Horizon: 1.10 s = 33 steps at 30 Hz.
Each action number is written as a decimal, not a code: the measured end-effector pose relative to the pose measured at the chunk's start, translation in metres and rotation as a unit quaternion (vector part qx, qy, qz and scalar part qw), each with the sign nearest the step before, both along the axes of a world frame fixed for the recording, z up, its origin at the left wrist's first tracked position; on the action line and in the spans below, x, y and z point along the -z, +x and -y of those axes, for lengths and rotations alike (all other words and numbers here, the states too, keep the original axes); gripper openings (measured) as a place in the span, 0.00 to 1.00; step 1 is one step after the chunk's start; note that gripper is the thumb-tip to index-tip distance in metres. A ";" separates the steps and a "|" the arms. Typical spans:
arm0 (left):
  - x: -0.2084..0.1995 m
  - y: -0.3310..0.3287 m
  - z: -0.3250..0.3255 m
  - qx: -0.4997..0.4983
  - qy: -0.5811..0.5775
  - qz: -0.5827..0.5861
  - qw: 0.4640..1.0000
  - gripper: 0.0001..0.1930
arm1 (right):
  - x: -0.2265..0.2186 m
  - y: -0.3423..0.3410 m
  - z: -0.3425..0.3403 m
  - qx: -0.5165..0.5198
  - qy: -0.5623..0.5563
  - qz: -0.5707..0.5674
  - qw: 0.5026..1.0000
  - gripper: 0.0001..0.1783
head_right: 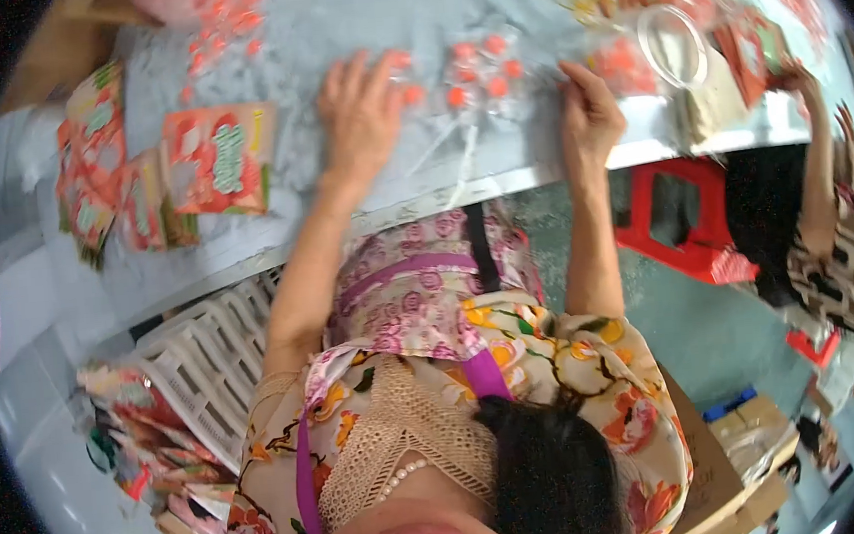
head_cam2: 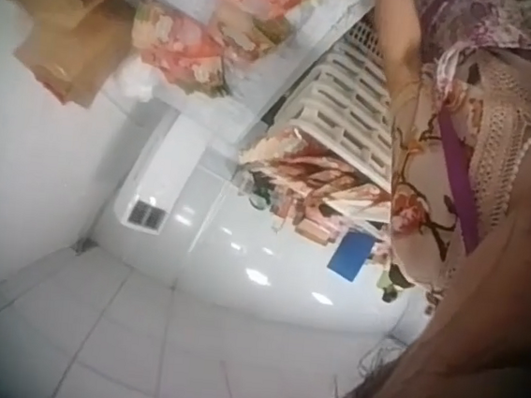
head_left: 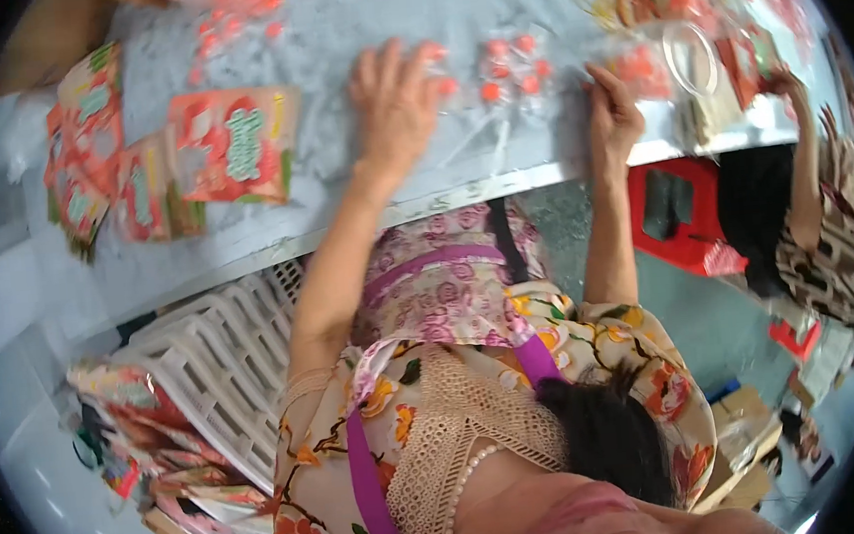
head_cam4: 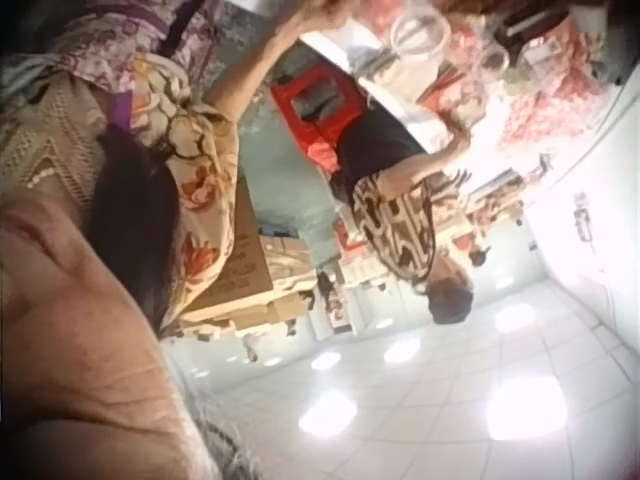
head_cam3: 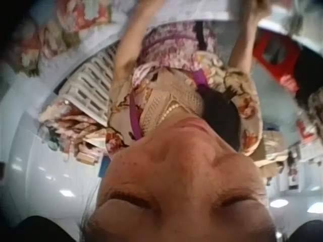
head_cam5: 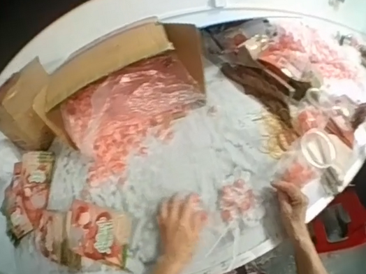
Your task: Packing small individual candies into plastic zip-lock pouches at a factory assembly line.
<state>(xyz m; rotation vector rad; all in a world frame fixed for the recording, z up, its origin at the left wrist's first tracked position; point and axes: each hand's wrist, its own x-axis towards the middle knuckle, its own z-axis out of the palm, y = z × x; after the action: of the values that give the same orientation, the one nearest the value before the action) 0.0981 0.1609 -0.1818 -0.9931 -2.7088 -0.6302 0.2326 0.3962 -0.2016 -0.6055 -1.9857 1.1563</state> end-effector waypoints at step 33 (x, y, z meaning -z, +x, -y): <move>-0.046 -0.196 0.102 -0.130 0.082 0.132 0.979 0.14 | -0.012 0.002 0.002 0.024 0.029 0.080 0.996 0.11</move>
<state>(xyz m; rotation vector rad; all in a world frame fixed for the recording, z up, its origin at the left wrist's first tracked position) -0.0983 0.0585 -0.1359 -0.5347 -2.8817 -0.9730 0.2345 0.3941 -0.1895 -0.7315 -2.1192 1.0441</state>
